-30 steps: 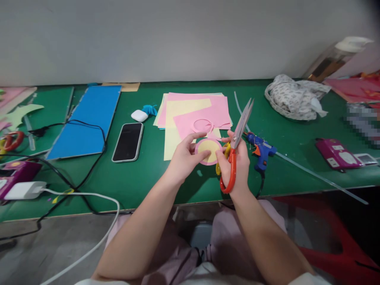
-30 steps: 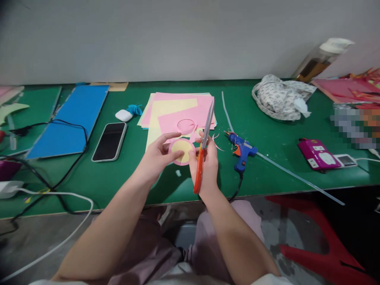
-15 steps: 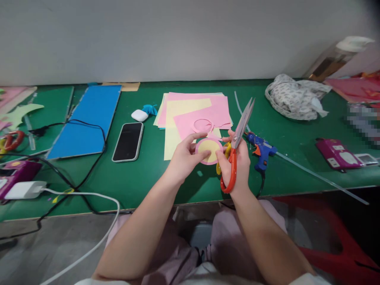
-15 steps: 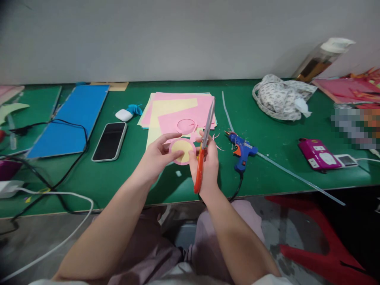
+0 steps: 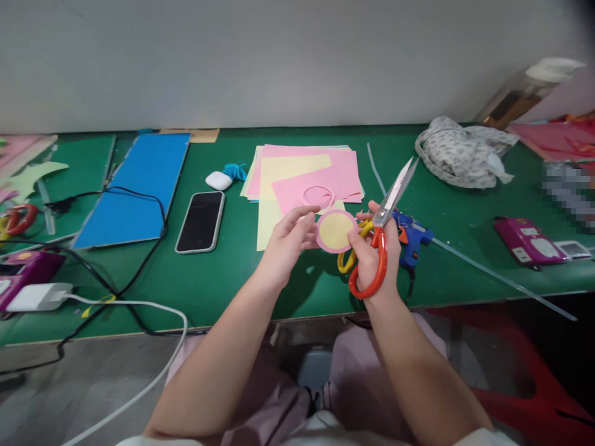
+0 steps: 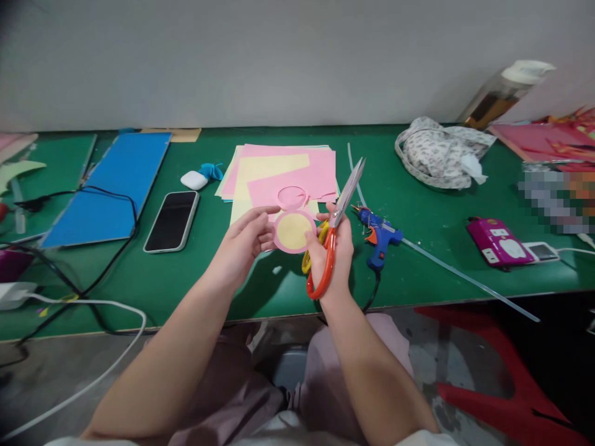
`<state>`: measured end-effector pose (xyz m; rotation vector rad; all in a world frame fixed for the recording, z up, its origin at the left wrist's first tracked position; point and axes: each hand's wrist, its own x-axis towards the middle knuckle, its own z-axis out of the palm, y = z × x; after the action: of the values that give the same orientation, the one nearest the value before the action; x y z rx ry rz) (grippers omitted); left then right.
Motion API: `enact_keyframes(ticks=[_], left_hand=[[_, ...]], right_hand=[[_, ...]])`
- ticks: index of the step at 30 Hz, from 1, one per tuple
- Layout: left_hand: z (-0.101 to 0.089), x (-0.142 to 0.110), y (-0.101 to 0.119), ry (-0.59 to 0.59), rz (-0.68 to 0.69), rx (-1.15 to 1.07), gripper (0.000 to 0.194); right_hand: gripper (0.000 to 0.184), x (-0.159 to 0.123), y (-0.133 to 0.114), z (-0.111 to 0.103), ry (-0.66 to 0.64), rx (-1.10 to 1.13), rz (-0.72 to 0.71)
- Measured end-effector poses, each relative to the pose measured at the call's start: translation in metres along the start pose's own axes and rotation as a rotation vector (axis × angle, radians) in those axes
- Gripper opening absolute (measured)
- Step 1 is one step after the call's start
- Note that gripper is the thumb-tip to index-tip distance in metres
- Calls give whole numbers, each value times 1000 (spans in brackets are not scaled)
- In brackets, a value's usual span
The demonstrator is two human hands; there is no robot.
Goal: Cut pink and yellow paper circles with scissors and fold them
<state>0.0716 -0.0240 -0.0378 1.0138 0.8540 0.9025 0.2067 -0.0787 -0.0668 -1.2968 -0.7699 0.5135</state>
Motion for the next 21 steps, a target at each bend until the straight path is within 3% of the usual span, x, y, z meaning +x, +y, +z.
enact_keyframes(ticks=[6, 21], left_hand=[[13, -2, -13, 19, 39, 57, 57], [14, -2, -16, 68, 88, 49, 53]], right_hand=[[47, -4, -2, 4, 15, -1, -36], [47, -7, 0, 5, -23, -19, -90]])
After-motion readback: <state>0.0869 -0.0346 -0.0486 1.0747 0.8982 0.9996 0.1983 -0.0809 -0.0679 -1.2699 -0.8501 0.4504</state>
